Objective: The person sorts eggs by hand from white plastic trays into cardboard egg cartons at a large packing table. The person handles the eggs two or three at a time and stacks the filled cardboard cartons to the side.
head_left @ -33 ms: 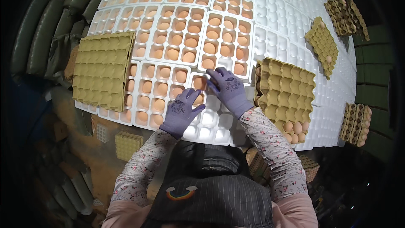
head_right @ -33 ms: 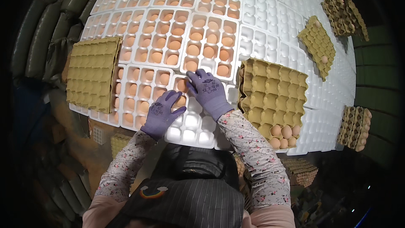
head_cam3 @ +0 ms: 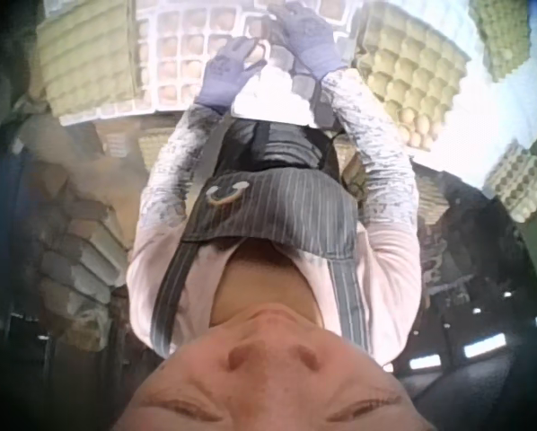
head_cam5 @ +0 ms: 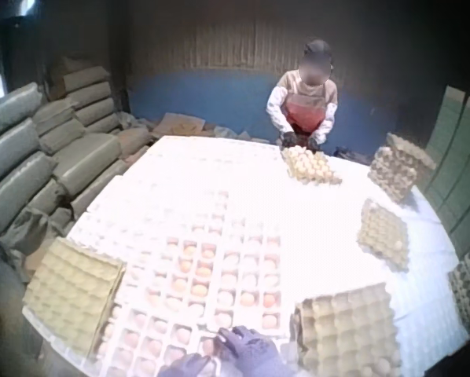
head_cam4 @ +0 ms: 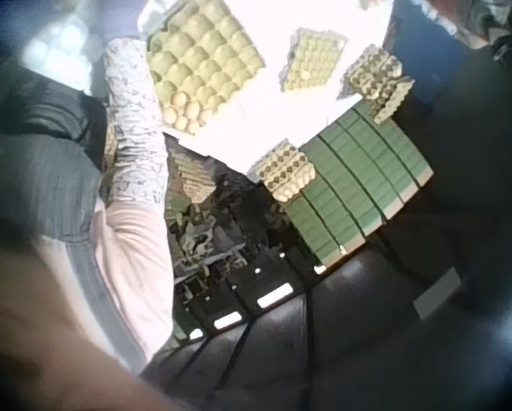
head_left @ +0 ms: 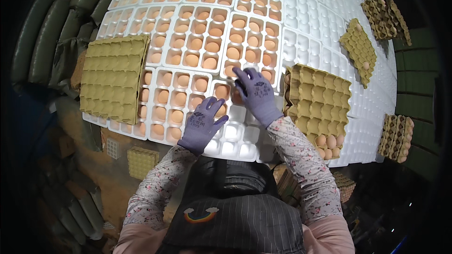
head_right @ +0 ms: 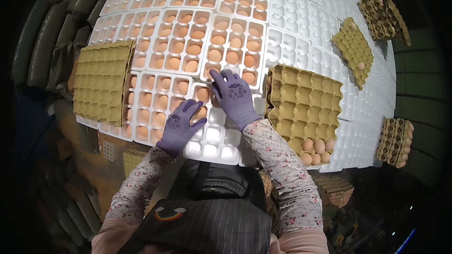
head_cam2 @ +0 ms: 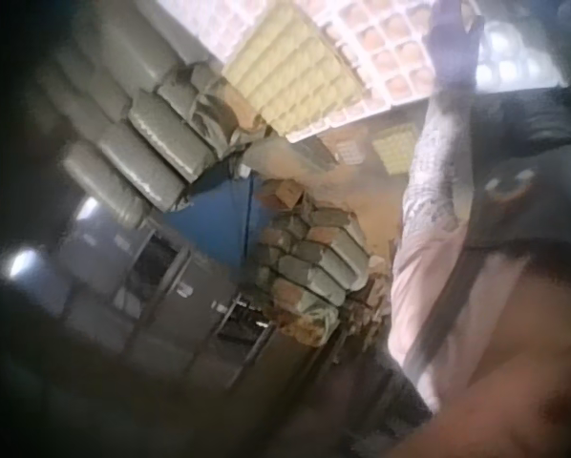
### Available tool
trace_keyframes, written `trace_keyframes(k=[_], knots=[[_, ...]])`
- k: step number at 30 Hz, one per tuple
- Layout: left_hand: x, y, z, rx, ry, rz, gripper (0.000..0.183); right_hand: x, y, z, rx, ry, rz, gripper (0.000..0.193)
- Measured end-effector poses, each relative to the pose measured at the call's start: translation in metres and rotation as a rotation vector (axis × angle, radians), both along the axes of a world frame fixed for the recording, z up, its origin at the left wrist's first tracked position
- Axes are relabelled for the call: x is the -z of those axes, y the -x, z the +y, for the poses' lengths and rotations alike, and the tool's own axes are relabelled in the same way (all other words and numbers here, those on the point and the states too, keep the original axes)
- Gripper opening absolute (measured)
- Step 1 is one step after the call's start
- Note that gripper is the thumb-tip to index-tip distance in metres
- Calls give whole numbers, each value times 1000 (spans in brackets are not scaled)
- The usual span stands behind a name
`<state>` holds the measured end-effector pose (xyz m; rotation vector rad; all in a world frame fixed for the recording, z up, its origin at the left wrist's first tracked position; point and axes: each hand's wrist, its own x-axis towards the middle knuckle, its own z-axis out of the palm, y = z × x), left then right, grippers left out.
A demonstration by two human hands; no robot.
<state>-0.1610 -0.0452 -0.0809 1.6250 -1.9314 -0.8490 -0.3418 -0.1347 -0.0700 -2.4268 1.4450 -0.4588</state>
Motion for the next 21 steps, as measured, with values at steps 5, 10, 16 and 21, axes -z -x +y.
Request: trace_keyframes(k=[5,10,16,21], knots=[[9,59,0,-41,38,294,43,34,12,-39,-28,34,-92,59],[48,80,-10,8,202,2,56,-30,43,9,100,-169,-347,52],[30,99,-15,-17,303,-191,51,-77,156,130,38,-110,-251,35],[-47,184,1,349,309,57,31,-85,305,150,144,8,172,38]])
